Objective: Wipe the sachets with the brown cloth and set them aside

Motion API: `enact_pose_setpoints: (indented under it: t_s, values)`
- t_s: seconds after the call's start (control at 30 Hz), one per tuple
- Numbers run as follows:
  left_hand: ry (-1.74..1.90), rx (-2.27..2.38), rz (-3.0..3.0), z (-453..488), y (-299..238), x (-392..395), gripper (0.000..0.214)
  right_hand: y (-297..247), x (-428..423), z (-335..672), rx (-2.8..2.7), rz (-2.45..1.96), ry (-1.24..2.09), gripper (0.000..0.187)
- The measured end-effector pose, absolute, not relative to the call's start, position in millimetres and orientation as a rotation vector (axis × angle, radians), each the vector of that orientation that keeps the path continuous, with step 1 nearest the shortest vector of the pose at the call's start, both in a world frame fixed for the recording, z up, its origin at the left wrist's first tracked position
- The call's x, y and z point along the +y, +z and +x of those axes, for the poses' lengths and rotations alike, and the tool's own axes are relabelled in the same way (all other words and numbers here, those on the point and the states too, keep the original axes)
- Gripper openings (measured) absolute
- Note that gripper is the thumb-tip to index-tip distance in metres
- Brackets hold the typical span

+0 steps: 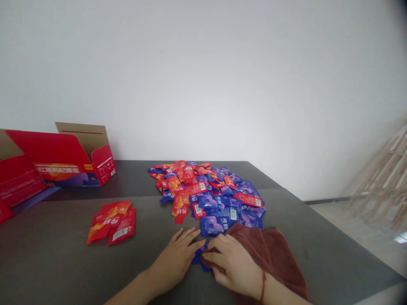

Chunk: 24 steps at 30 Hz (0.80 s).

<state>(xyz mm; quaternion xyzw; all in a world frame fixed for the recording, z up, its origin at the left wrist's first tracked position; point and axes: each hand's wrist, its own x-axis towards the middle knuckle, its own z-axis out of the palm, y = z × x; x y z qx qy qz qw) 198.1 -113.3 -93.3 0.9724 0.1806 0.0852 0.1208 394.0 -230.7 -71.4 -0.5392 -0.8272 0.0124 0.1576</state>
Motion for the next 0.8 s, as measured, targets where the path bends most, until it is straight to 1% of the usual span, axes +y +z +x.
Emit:
enact_pose_setpoints:
  t_s: [0.1, 0.27, 0.37, 0.43, 0.63, 0.8]
  values:
    - [0.236, 0.58, 2.85, 198, -89, -117, 0.054, -73, -239, 410, -2.307, -1.566, 0.025, 0.03]
    - [0.295, 0.6, 2.819, 199, -82, -127, 0.045, -76, -252, 445, -2.114, -1.764, -0.076, 0.031]
    - [0.295, 0.574, 2.794, 200, -80, -131, 0.047, -77, -250, 441, -2.107, -1.801, -0.11, 0.03]
    - [0.283, 0.572, 2.782, 201, -79, -131, 0.052, -77, -247, 428, -2.14, -1.775, -0.091, 0.029]
    - [0.253, 0.615, 2.796, 201, -80, -131, 0.054, -74, -236, 389, -2.301, -1.624, 0.009, 0.027]
    - [0.242, 0.61, 2.825, 200, -77, -131, 0.054, -70, -246, 401, -2.428, -1.49, 0.079, 0.029]
